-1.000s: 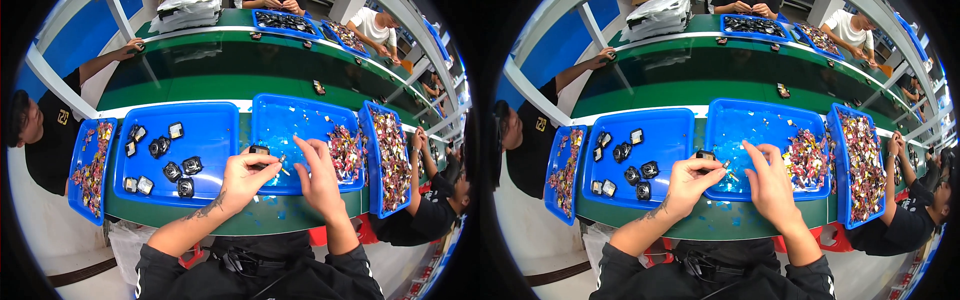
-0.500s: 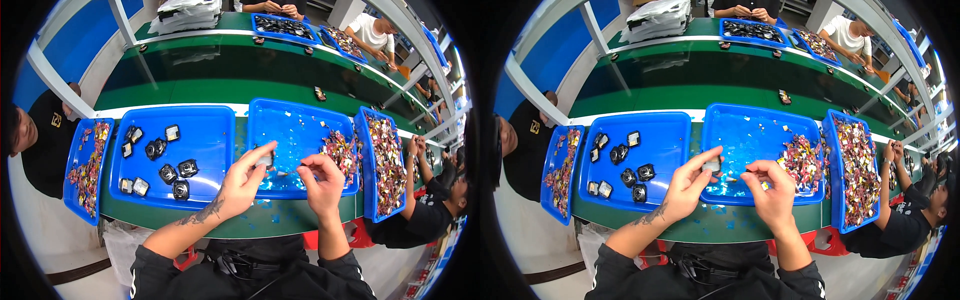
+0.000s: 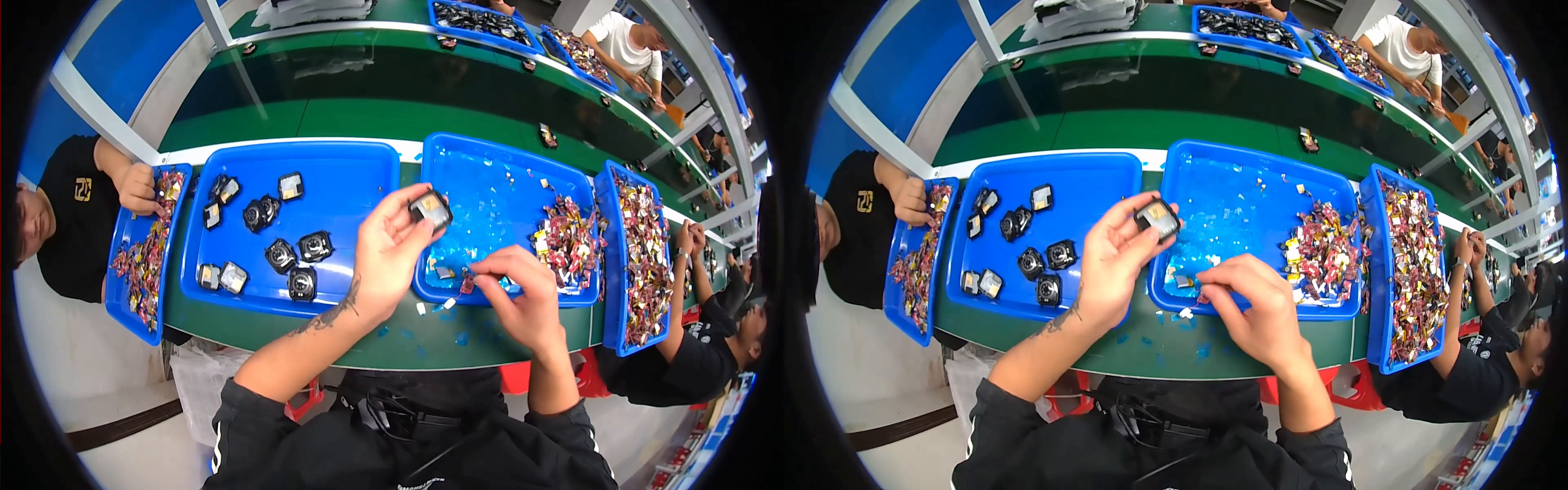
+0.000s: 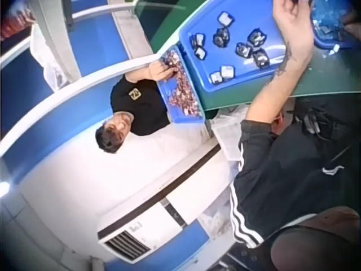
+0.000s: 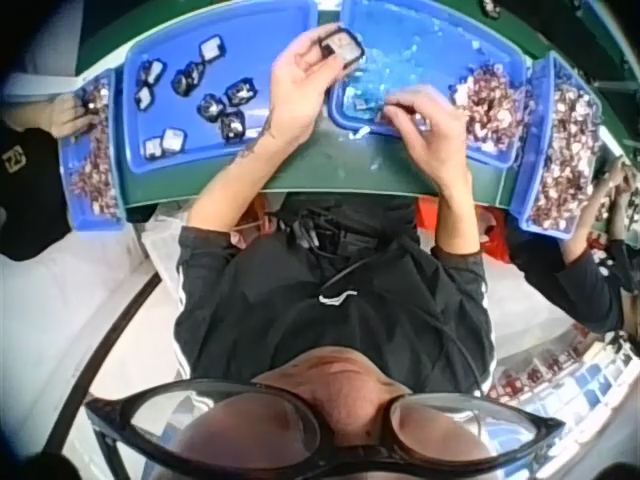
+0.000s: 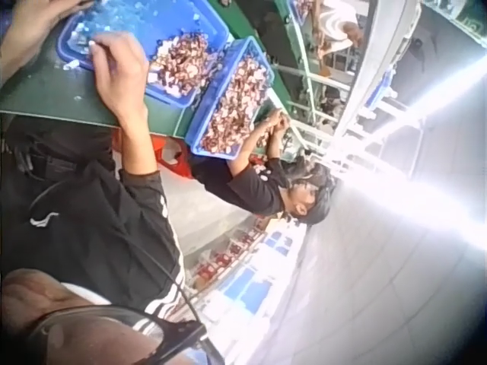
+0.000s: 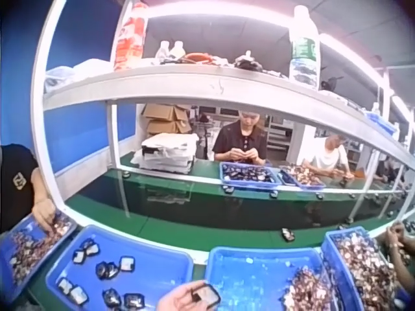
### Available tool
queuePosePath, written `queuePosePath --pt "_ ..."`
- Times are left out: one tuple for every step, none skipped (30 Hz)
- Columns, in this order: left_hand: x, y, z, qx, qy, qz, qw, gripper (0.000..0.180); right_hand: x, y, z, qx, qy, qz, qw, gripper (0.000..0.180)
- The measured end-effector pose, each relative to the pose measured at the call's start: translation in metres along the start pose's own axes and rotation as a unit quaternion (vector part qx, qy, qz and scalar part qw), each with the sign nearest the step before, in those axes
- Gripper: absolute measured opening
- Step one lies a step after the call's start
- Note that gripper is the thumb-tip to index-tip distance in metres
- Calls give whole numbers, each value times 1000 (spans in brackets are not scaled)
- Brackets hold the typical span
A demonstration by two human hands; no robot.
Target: Inspecting and assembling components of smartwatches at a production line.
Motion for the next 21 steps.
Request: queuePosePath --pt "-2 1 -2 -6 13 10 1000 38 5 -6 1 -44 -59 14 997 19" --pt "-1 2 -3 -7 16 11 1000 38 8 -8 4 -47 -82 47 994 24" --pt "0 1 -3 -12 17 19 1000 37 10 -8 7 -46 -84 46 994 24" --pt "1 1 -3 -16 16 27 999 36 16 -10 10 -64 -106 79 989 25" --pt "0 1 -2 -16 17 27 999 36 22 -13 13 -82 -127 112 982 26" --pt "0 -1 -3 -26 18 24 999 35 27 -11 17 -86 -126 123 981 24" --pt "-1 -3 -2 -35 21 22 999 33 30 -9 20 -87 -127 123 980 24" --pt "-2 -4 -1 -33 21 22 999 33 30 -9 23 -99 -112 145 978 23" --pt "-1 -9 0 -67 16 50 996 33 29 -10 24 -112 -97 167 975 21" --pt "1 -12 1 -98 9 78 992 32 22 -13 20 -106 -62 134 983 18" --pt "6 -12 2 -103 -17 80 991 35 18 -16 17 -109 -60 136 983 18" --pt "9 -11 4 -107 -35 78 991 35 5 -12 11 -56 -8 72 996 17" --pt "13 -13 7 -114 -54 77 989 36 -9 -7 7 -1 45 8 999 17" --pt "15 -13 10 -114 -58 76 989 36 -15 -4 2 43 48 -13 998 16" --pt "16 -13 13 -100 -73 35 992 35 -17 -2 -2 108 48 -54 992 15" --pt "18 -13 15 -88 -88 -6 992 35 -16 -9 -9 105 40 -42 993 15" --pt "20 -13 17 -75 -103 -47 991 35 -12 -15 -13 103 32 -30 994 15" --pt "24 -14 20 -83 -110 -21 990 37 -6 -16 -14 97 31 -15 995 16" --pt "26 -12 22 -82 -114 -22 990 37 -2 -17 -14 75 68 6 995 14" --pt "27 -11 23 -87 -101 21 991 37 -1 -20 -14 33 101 36 994 14" --pt "27 -11 23 -92 -86 64 990 36 -2 -25 -14 -9 132 66 989 13"
Point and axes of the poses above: each hand's wrist, its own z-axis away from the middle knuckle, its own x-axis out of the palm, y = z × x, the point moved 7 cm from there along -z, towards the middle knuckle, and after that the axes turned 4 degrees about x, right-handed, at the moved point
